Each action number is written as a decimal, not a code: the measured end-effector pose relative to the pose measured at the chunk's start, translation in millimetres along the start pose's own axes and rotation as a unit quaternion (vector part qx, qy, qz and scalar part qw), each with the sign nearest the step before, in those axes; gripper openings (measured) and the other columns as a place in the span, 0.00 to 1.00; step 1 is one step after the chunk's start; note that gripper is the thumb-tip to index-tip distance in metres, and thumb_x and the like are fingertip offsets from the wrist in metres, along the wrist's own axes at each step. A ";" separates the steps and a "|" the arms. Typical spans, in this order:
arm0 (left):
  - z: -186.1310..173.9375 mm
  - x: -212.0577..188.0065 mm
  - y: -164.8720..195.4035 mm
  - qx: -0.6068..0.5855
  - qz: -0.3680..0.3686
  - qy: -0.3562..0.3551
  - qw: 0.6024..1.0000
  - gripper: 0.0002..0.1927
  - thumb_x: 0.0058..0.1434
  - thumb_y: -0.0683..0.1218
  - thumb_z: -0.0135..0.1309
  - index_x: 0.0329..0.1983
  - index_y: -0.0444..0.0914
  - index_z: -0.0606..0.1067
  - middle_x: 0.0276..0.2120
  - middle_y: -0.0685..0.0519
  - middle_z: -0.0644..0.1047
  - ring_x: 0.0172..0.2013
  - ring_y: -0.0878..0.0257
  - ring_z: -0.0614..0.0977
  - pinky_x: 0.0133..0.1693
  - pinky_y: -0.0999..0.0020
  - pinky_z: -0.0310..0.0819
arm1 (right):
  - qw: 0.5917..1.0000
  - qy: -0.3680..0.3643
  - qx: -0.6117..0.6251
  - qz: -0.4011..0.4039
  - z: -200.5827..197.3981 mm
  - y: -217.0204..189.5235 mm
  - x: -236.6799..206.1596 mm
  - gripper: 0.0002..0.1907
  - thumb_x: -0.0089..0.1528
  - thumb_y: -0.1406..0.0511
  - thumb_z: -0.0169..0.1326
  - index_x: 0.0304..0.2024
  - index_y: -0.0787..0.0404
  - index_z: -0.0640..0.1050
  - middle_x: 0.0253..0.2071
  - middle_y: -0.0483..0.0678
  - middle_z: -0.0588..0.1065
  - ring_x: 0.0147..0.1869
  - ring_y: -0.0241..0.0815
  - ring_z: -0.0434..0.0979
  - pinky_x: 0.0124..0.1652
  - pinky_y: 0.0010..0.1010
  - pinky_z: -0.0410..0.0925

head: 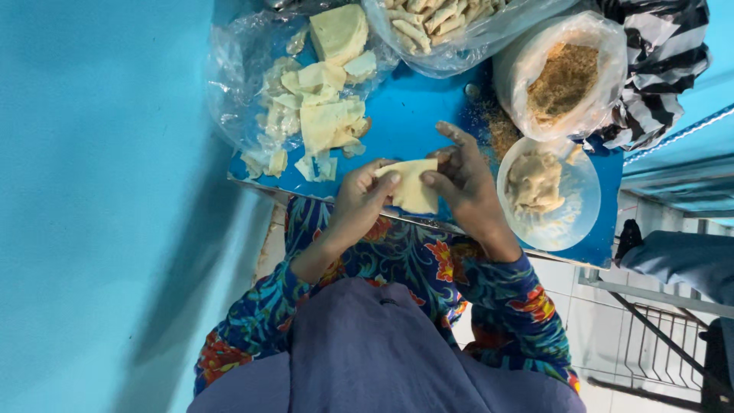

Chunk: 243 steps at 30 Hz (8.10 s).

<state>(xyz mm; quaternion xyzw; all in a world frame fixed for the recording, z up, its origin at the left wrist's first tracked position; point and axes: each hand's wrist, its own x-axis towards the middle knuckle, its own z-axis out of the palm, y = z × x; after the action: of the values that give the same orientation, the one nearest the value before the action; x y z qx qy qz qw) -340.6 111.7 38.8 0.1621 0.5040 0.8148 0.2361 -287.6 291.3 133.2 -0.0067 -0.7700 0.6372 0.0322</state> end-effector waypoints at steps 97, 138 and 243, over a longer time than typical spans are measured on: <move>-10.1 8.7 -13.8 0.560 0.353 -0.134 0.738 0.12 0.66 0.45 0.60 0.52 0.39 0.77 0.52 0.51 0.78 0.57 0.54 0.76 0.62 0.50 0.68 | 0.777 -0.005 -0.615 -0.132 -44.2 24.2 -28.6 0.31 0.58 0.71 0.56 0.65 0.50 0.76 0.47 0.52 0.68 0.52 0.53 0.67 0.52 0.44 0.63; -10.2 13.1 -3.9 0.551 0.344 -0.134 0.748 0.12 0.67 0.45 0.58 0.52 0.38 0.77 0.53 0.51 0.77 0.57 0.54 0.76 0.63 0.51 0.67 | 0.768 -0.015 -0.625 -0.140 -77.2 12.4 -4.6 0.18 0.52 0.74 0.58 0.43 0.53 0.82 0.46 0.49 0.74 0.54 0.52 0.72 0.49 0.44 0.66; 35.1 33.3 -0.2 0.647 0.354 -0.132 0.662 0.11 0.59 0.39 0.55 0.45 0.36 0.74 0.39 0.51 0.72 0.43 0.57 0.75 0.45 0.66 0.76 | 0.890 -0.047 -0.444 -0.094 -44.1 2.9 -19.7 0.23 0.62 0.72 0.55 0.58 0.63 0.66 0.39 0.60 0.76 0.43 0.61 0.80 0.38 0.46 0.72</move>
<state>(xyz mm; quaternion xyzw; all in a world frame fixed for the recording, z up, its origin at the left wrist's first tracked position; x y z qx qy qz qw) -350.8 156.2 54.9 0.5466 0.7720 0.2760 -0.1704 -265.5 334.1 137.8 0.0816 -0.9703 0.2224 0.0493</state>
